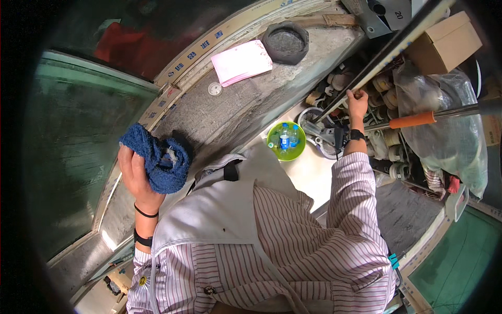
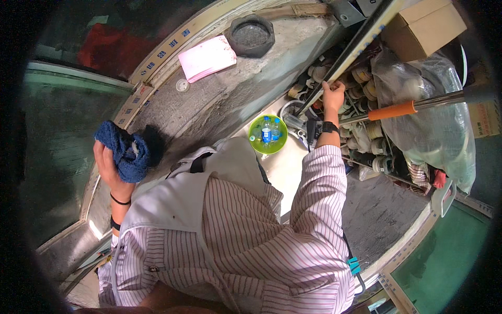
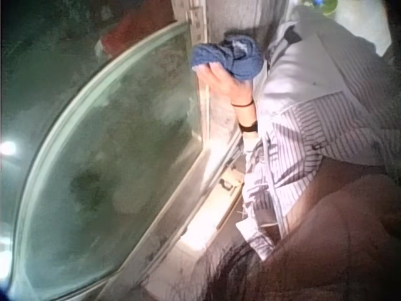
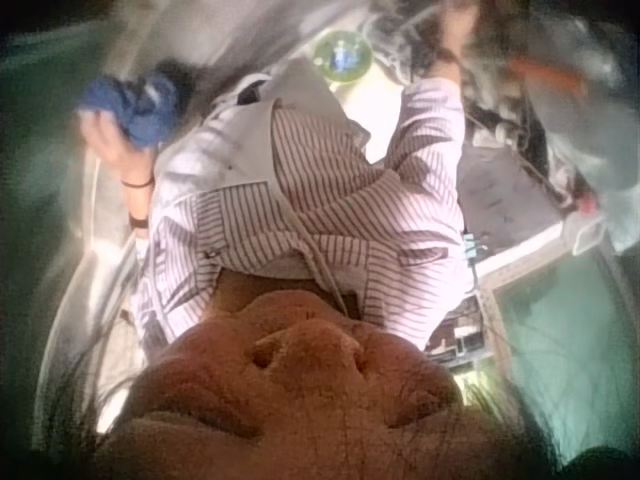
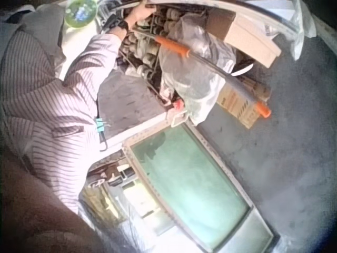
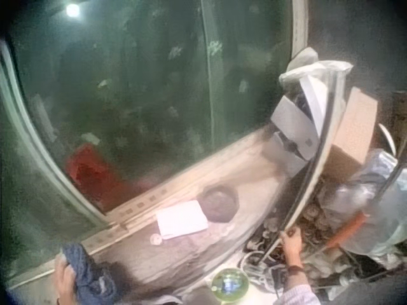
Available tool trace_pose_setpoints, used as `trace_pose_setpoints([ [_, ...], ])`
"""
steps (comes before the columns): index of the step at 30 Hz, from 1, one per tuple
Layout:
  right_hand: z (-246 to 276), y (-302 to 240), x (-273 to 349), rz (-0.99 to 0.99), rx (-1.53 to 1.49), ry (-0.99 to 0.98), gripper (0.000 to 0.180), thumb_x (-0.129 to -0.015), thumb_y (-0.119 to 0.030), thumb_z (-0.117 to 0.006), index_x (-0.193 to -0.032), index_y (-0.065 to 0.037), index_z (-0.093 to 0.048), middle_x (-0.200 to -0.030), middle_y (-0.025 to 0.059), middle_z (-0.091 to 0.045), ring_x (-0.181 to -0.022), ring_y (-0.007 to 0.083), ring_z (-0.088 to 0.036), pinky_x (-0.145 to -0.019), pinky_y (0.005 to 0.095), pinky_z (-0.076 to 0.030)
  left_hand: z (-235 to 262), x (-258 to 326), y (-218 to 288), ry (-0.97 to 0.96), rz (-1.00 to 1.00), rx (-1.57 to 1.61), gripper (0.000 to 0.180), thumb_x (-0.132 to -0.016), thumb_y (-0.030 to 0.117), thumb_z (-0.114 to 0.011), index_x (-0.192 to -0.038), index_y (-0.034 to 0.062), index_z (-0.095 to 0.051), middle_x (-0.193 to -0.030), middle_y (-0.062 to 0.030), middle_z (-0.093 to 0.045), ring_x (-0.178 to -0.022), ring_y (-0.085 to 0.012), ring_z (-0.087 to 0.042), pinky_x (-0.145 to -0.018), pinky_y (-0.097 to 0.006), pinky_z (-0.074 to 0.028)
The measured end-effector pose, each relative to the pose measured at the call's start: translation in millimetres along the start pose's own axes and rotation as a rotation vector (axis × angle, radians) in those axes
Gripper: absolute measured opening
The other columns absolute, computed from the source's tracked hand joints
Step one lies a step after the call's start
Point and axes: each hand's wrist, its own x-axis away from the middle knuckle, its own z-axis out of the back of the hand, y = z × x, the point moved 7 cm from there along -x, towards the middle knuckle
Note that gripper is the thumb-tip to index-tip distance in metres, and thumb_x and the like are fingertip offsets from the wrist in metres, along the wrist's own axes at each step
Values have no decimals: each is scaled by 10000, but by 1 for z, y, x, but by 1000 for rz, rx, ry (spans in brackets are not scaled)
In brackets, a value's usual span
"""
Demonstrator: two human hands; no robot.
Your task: The person wipes the sill and tracks of a window using a cloth and then slides the glass panels back and forth to check the movement.
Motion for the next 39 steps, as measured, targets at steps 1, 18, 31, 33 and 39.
trace_pose_setpoints([
  [1, 5, 2, 1, 11, 10, 56, 604, -802, -335, -729, -1257, -21, -486, -1034, 147, -617, -936, 313, -598, -826, 427, -469, -1, -1, 1, 0, -2, 7, 453, -779, 134, -673, -1186, 0, -526, -1253, -240, -536, -1147, -434, -520, -984, -495, -398],
  [18, -27, -199, 292, 26, -1155, -1486, 872, -753, -440, -732, -1438, -81, -327, -1369, 107, -473, -1243, 239, -457, -1000, 388, -414, -35, -99, 73, -257, -256, 491, 621, -605, 153, -762, -1152, 7, -506, -1230, -227, -504, -1151, -416, -504, -978, -499, -403],
  [31, 9, -177, 259, -19, -1501, -1133, 880, -659, -352, -740, -1321, 117, -399, -1326, 262, -498, -1196, 378, -529, -1056, 462, -397, -180, -159, 84, -432, -333, 189, 750, -703, 222, -753, -1363, 131, -409, -1368, -166, -417, -1171, -358, -494, -944, -512, -413],
  [33, 6, -163, 249, -14, -1518, -1079, 867, -662, -339, -743, -1324, 106, -401, -1316, 255, -509, -1185, 373, -537, -1048, 458, -407, -202, -166, 96, -473, -416, 83, 789, -697, 192, -755, -1391, 159, -379, -1404, -165, -374, -1182, -361, -482, -930, -543, -415],
  [39, 9, -142, 247, -25, -1535, -1018, 832, -674, -314, -745, -1326, 82, -411, -1293, 229, -532, -1172, 359, -548, -1041, 445, -414, -236, -175, 97, -605, -351, 136, 541, -696, 166, -704, -1206, 151, -524, -1347, -148, -397, -1101, -363, -503, -850, -541, -452],
])
